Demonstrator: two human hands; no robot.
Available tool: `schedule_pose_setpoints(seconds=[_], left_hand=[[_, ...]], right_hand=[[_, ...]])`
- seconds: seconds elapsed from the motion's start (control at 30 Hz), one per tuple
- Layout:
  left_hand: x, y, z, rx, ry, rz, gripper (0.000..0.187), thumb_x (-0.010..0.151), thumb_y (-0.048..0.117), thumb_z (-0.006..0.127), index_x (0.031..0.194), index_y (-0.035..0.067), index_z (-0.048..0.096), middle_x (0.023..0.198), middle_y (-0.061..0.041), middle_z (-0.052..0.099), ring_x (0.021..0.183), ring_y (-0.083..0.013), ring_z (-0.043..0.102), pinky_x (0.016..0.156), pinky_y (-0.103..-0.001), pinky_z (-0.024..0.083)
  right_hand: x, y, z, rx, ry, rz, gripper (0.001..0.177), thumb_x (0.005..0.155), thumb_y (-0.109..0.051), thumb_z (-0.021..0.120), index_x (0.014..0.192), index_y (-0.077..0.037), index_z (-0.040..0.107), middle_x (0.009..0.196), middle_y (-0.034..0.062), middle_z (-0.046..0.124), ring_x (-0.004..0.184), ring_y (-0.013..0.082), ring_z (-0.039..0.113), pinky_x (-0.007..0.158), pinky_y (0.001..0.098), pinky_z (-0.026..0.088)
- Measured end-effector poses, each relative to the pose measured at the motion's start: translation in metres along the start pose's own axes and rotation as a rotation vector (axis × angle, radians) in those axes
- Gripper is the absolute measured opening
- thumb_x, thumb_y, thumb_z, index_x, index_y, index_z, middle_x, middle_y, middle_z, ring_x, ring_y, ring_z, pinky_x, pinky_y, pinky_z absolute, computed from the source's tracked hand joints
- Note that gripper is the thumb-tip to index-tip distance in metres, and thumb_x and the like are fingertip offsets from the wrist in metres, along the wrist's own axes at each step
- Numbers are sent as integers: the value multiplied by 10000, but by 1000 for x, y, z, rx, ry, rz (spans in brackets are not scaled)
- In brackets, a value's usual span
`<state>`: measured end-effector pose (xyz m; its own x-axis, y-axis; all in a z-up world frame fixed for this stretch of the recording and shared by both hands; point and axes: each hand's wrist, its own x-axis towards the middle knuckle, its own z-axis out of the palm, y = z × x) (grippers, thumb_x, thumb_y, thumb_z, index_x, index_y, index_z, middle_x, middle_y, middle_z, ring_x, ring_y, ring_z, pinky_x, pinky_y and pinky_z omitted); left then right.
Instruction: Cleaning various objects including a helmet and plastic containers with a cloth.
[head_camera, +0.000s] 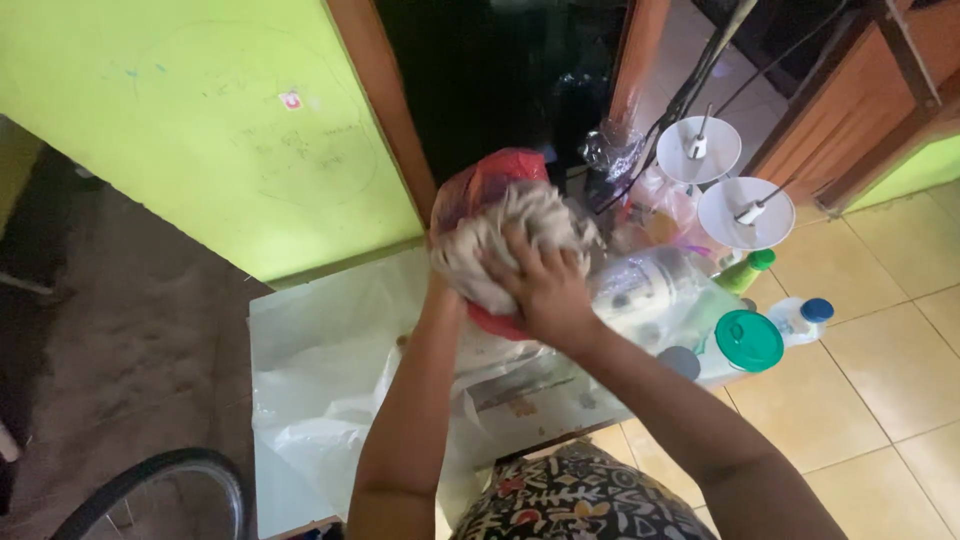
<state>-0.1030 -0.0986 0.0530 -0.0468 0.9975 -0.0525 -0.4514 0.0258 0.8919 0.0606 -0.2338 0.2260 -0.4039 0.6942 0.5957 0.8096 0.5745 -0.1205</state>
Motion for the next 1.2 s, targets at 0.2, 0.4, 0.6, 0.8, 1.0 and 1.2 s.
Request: schedule_pose_setpoints(seconds=[0.2, 0.4, 0.6, 0.8, 1.0, 1.2], left_hand=[[-48, 85, 40, -89, 183, -201, 675, 903, 280, 695, 1490, 209, 370, 1394, -112, 578, 1200, -274, 623, 938, -462, 586], [-33, 49, 14, 188, 111, 82, 688, 949, 370, 696, 1508, 84, 414, 1448, -122, 581, 1313, -262, 566, 1093, -388, 462], [-59, 76, 48, 455, 150, 145, 615, 954, 384, 677, 1465, 96, 494, 1358, -121, 645, 1238, -253, 615, 1062, -366, 466], [-50, 49, 36, 241, -79, 304, 638, 901, 221, 736, 1457, 85, 453, 1378, -89, 590, 1268, -233, 557, 1083, -366, 437], [-59, 39, 29, 265, 89, 277, 513, 1001, 243, 667, 1459, 81, 502, 1351, -100, 623, 1229, -222, 583, 1080, -355, 457], [-67, 32, 7, 120, 249, 234, 543, 1030, 341, 590, 1490, 106, 425, 1440, -71, 543, 1293, -210, 529, 1117, -352, 408]], right_hand=[[-124, 35, 68, -133, -119, -266, 458, 786, -291, 767, 1240, -246, 721, 1581, 98, 483, 1252, 366, 512, 947, 568, 428], [-173, 96, 62, 182, -53, -327, 414, 673, -149, 758, 1086, -182, 761, 1300, -17, 662, 1327, 306, 634, 1213, 513, 469], [-29, 44, -43, 261, 95, -76, 706, 544, -281, 832, 1214, -111, 691, 1454, 182, 552, 1317, 412, 571, 1058, 522, 462], [59, 83, -10, 45, -180, -77, 948, 573, -335, 911, 1458, -294, 575, 1570, 115, 494, 1219, 414, 580, 1030, 535, 469], [-21, 226, 169, 981, -101, 619, 632, 877, -454, 776, 1381, -88, 665, 1402, 196, 656, 1259, 371, 646, 1066, 503, 495], [-93, 156, 170, 1152, -291, 1123, 921, 958, -734, 488, 1463, 33, 567, 1387, 159, 625, 1303, 275, 581, 1126, 394, 409]])
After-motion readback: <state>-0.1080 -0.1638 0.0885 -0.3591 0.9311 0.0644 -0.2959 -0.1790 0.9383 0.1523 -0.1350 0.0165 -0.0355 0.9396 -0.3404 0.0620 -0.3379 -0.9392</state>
